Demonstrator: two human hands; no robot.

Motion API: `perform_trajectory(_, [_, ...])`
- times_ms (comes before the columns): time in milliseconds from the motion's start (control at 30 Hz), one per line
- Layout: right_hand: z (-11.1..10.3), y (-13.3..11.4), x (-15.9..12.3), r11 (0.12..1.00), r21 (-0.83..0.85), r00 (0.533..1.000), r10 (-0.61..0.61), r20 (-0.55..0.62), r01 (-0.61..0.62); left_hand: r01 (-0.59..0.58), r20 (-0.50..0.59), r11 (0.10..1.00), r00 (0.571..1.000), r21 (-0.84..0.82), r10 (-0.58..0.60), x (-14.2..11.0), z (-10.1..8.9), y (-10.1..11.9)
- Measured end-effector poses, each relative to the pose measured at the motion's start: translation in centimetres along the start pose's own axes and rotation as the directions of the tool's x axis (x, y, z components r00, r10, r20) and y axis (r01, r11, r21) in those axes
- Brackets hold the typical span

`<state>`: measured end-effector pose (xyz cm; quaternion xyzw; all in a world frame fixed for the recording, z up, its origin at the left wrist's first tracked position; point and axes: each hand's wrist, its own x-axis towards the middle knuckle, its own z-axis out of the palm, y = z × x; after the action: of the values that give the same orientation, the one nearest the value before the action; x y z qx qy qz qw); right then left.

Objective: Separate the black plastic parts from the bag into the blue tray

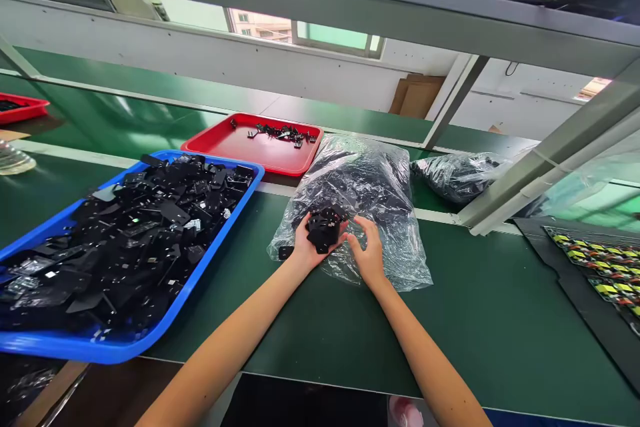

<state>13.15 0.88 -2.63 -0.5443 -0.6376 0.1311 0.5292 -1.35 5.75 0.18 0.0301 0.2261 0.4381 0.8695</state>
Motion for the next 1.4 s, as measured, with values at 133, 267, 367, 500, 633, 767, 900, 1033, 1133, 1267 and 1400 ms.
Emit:
perform_trajectory(133, [0.4,0.2,0.2,0.997,0.018,0.996,0.068,0.052,-0.069,0.009,0.028,1.0,1.0,0.028,-0.01,0.2,0.2,0.0])
perform_trajectory(267, [0.8,0.2,0.6,0.993,0.013,0.991,0.113,0.073,-0.114,0.007,0.039,0.999,0.999,0.05,-0.008,0.4,0.1,-0.1])
perform_trajectory(367, [0.9,0.6,0.6,0.988,-0.006,0.987,0.156,0.049,-0.155,-0.013,0.043,0.999,0.999,0.041,0.011,0.5,-0.1,-0.1])
perform_trajectory(500, [0.8,1.1,0.7,0.987,-0.032,0.984,0.157,0.08,-0.155,-0.033,0.05,0.999,0.998,0.021,0.032,0.5,0.0,0.0])
perform_trajectory(633, [0.7,0.9,0.8,0.991,-0.016,0.977,0.132,0.167,-0.131,-0.069,0.03,0.998,0.997,-0.007,0.069,0.1,0.2,0.5])
perform_trajectory(767, [0.7,0.8,0.7,0.986,0.011,0.974,0.164,0.154,-0.168,-0.153,-0.014,0.987,0.988,-0.051,0.152,-0.1,0.4,1.6])
perform_trajectory(900, [0.6,0.8,0.7,0.955,0.094,0.959,0.278,0.055,-0.282,-0.234,-0.051,0.971,0.971,-0.047,0.232,0.1,0.1,2.5])
perform_trajectory(1033, [0.1,0.9,1.0,0.86,0.301,0.907,0.417,0.049,-0.412,-0.22,-0.025,0.975,0.975,-0.012,0.22,0.4,-0.2,2.2])
perform_trajectory(1133, [-0.1,1.0,1.2,0.723,0.484,0.856,0.503,0.12,-0.492,-0.189,-0.006,0.982,0.982,0.004,0.189,0.5,-0.3,1.7])
perform_trajectory(1267, [0.0,1.0,1.2,0.542,0.646,0.805,0.557,0.203,-0.538,-0.155,0.013,0.988,0.988,0.015,0.155,0.6,-0.2,1.4])
perform_trajectory(1400, [0.0,0.9,1.2,0.425,0.731,0.779,0.583,0.229,-0.533,-0.124,0.028,0.992,0.992,0.018,0.124,0.3,0.1,1.4])
